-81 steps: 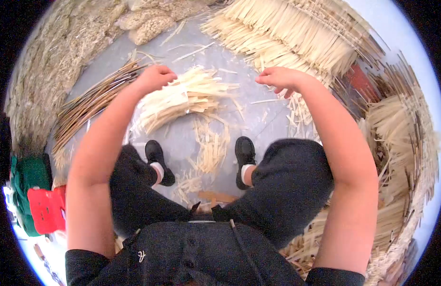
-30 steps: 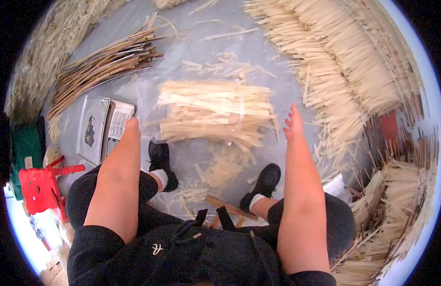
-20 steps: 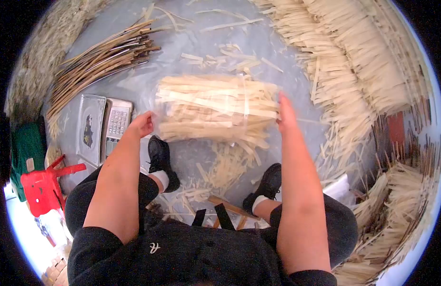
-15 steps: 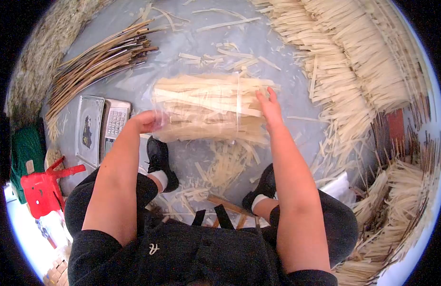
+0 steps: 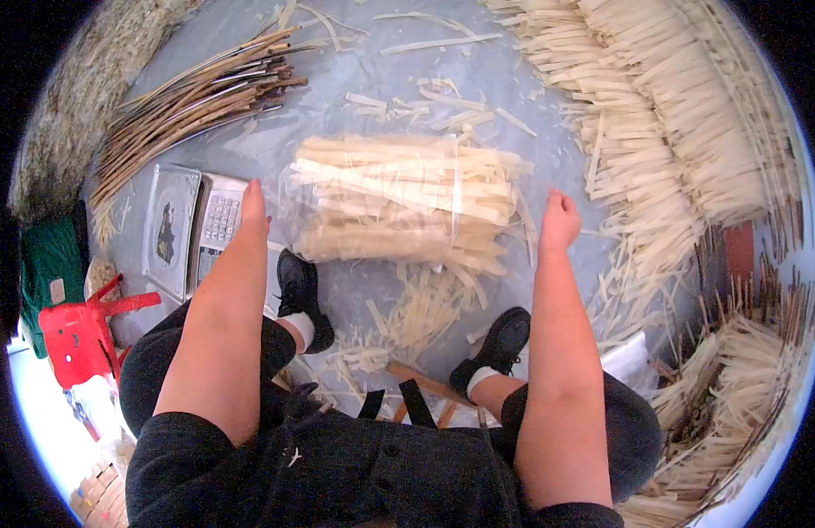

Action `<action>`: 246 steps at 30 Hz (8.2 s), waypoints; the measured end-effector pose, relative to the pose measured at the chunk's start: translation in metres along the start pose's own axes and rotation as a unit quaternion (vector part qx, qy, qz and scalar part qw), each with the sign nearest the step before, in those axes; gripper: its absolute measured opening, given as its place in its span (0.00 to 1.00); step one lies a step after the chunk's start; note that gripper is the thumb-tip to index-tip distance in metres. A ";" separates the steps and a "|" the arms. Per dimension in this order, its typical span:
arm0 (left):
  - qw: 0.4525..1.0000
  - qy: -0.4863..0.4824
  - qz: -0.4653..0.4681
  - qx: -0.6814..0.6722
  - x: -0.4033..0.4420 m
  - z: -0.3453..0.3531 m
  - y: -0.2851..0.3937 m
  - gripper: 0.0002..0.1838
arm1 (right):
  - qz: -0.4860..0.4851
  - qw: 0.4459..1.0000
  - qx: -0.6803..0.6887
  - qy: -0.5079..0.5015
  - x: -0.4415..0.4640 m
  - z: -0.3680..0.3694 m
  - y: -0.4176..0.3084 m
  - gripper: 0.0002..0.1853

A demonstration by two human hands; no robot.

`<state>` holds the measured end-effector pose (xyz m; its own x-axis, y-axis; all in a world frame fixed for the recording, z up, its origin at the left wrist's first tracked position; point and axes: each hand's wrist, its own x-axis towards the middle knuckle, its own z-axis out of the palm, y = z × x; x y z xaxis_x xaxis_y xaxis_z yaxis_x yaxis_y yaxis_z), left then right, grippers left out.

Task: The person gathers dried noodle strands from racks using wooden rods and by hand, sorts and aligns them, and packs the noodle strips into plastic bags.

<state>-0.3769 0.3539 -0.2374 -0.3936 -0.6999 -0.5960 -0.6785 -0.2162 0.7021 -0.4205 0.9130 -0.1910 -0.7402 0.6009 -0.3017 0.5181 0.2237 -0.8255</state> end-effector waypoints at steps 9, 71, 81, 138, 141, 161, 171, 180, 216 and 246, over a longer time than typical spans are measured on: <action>0.942 -0.302 -0.145 -0.013 0.022 0.028 -0.042 0.27 | 0.111 0.992 -0.023 -0.058 0.001 -0.003 0.049 0.23; 0.805 -0.323 0.408 0.286 -0.396 0.109 0.069 0.26 | -0.156 0.923 -0.283 -0.207 -0.126 -0.381 0.019 0.24; 0.706 -0.327 0.460 0.428 -0.368 0.226 0.064 0.32 | 0.101 0.965 -0.104 -0.218 -0.021 -0.381 0.028 0.29; 0.429 -0.358 0.692 0.456 -0.437 0.447 0.092 0.30 | -0.186 0.943 -0.273 0.031 0.061 -0.249 0.080 0.19; 0.373 -0.372 0.683 0.505 -0.464 0.495 0.076 0.29 | -0.223 0.938 -0.260 0.044 0.045 -0.260 0.088 0.15; 0.370 -0.329 0.692 0.526 -0.408 0.394 0.038 0.10 | -0.329 0.884 -0.332 -0.007 0.018 -0.288 0.101 0.18; 0.425 -0.257 0.795 0.348 -0.453 0.334 0.115 0.07 | -0.179 0.920 -0.347 0.036 0.011 -0.305 0.009 0.23; 0.405 -0.286 0.814 0.302 -0.475 0.286 0.129 0.19 | -0.248 0.932 -0.246 0.092 0.015 -0.331 -0.003 0.20; 0.586 -0.167 0.678 0.411 -0.321 0.288 0.164 0.24 | -0.246 0.876 -0.416 0.006 0.017 -0.287 -0.051 0.31; 0.508 -0.442 0.577 0.463 -0.404 0.366 0.135 0.25 | -0.128 0.932 -0.246 -0.232 0.109 -0.241 0.108 0.16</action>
<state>-0.5361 0.8567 -0.0441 -0.7067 0.6704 -0.2262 0.4800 0.6891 0.5429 -0.3419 1.1874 -0.1976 -0.9129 0.1086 -0.3934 0.3489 0.7077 -0.6143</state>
